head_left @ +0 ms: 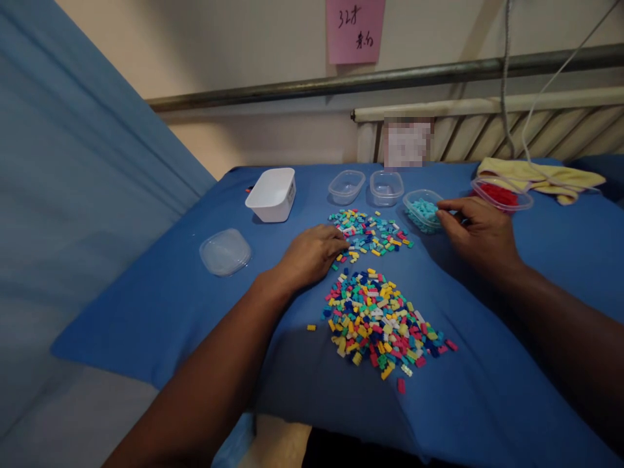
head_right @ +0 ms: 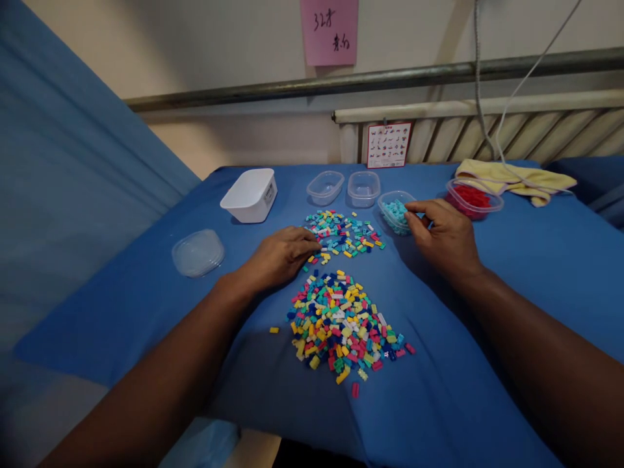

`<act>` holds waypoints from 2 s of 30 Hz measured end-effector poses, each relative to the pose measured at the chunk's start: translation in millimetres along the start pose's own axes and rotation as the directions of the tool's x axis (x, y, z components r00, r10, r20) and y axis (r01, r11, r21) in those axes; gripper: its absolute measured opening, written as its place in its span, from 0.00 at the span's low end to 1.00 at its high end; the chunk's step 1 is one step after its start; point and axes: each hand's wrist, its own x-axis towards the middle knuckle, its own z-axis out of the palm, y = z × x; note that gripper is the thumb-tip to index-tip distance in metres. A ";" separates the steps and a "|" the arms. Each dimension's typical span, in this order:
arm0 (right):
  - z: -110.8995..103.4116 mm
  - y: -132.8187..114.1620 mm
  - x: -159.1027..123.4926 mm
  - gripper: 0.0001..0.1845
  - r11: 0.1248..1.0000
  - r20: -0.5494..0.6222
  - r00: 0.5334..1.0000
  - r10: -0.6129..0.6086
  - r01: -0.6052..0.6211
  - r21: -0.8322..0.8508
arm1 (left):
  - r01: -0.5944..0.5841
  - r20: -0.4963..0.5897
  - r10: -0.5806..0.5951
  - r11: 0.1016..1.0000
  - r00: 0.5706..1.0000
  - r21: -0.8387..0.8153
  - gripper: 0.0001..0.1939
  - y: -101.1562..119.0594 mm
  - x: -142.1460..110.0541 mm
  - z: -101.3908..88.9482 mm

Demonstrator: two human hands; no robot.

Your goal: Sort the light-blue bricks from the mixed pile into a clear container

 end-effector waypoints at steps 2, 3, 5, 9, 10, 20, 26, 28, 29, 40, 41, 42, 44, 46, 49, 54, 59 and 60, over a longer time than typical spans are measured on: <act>-0.3 -2.8 0.6 0.10 1.000 -0.014 1.000 -0.018 0.018 0.005 | -0.029 0.044 0.027 0.998 0.999 0.063 0.15 -3.4 4.5 -1.7; -0.6 -4.9 0.5 0.10 0.999 -0.022 0.999 -0.031 0.031 0.013 | -0.033 0.066 0.028 0.996 0.997 0.079 0.15 -5.0 5.6 -3.6; -1.0 -10.5 -0.7 0.08 0.997 -0.048 0.997 -0.067 0.069 0.034 | -0.013 0.095 0.004 0.996 0.996 0.090 0.15 -7.1 5.4 -8.9; 0.6 -25.2 -8.2 0.07 0.986 -0.007 0.990 -0.144 0.144 0.088 | 0.112 0.084 -0.121 0.988 0.989 0.109 0.21 -6.2 -0.9 -19.9; 1.6 -29.0 -10.8 0.08 0.982 0.021 0.987 -0.160 0.156 0.110 | 0.138 0.075 -0.147 0.984 0.986 0.111 0.21 -5.2 -2.2 -21.4; 13.1 -44.8 -26.2 0.09 0.943 0.180 0.946 -0.268 0.220 0.249 | -0.055 0.148 0.041 0.994 0.988 0.090 0.17 0.8 9.0 -15.0; 12.2 -40.1 -26.8 0.08 0.947 0.224 0.940 -0.258 0.200 0.251 | 0.006 0.230 -0.037 0.991 0.973 0.134 0.16 2.5 11.3 -21.0; 12.7 -42.7 -26.8 0.08 0.943 0.235 0.936 -0.263 0.197 0.269 | 0.047 0.218 -0.067 0.994 0.974 0.095 0.14 5.3 11.5 -22.5; 13.2 -45.8 -26.9 0.08 0.940 0.236 0.935 -0.264 0.195 0.280 | 0.081 0.189 -0.088 0.996 0.978 0.041 0.13 7.6 11.7 -22.9; 25.6 -92.1 -35.0 0.14 0.880 0.232 0.900 -0.369 0.259 0.399 | 0.380 0.284 -0.262 0.481 0.922 -0.790 0.12 62.3 16.6 -1.7; 25.5 -91.6 -34.8 0.13 0.879 0.222 0.900 -0.375 0.270 0.393 | 0.395 0.302 -0.273 0.418 0.914 -0.818 0.12 63.3 17.0 -0.1; 25.0 -91.0 -34.3 0.11 0.880 0.220 0.900 -0.376 0.272 0.390 | 0.408 0.317 -0.284 0.363 0.905 -0.838 0.13 63.3 17.3 0.9; 23.5 -90.6 -32.9 0.08 0.883 0.236 0.900 -0.367 0.256 0.394 | 0.417 0.332 -0.304 0.281 0.893 -0.864 0.15 61.9 17.6 1.6; 21.7 -91.6 -32.0 0.07 0.891 0.250 0.907 -0.339 0.224 0.395 | 0.406 0.324 -0.321 0.234 0.890 -0.883 0.17 60.5 17.4 1.8; 19.8 -94.8 -31.9 0.08 0.891 0.223 0.926 -0.304 0.194 0.409 | 0.373 0.287 -0.334 0.229 0.898 -0.899 0.20 60.8 17.1 3.5; 17.2 -100.3 -33.0 0.10 0.860 0.198 0.917 -0.346 0.226 0.457 | 0.324 0.249 -0.326 0.198 0.912 -0.925 0.21 66.3 18.5 7.1; 15.6 -101.5 -34.2 0.08 0.875 0.178 0.941 -0.287 0.182 0.449 | 0.343 0.260 -0.378 0.174 0.889 -0.923 0.21 69.6 19.0 4.5; 15.9 -101.5 -34.7 0.08 0.881 0.171 0.950 -0.260 0.161 0.446 | 0.338 0.249 -0.388 0.179 0.887 -0.924 0.20 70.3 19.0 4.2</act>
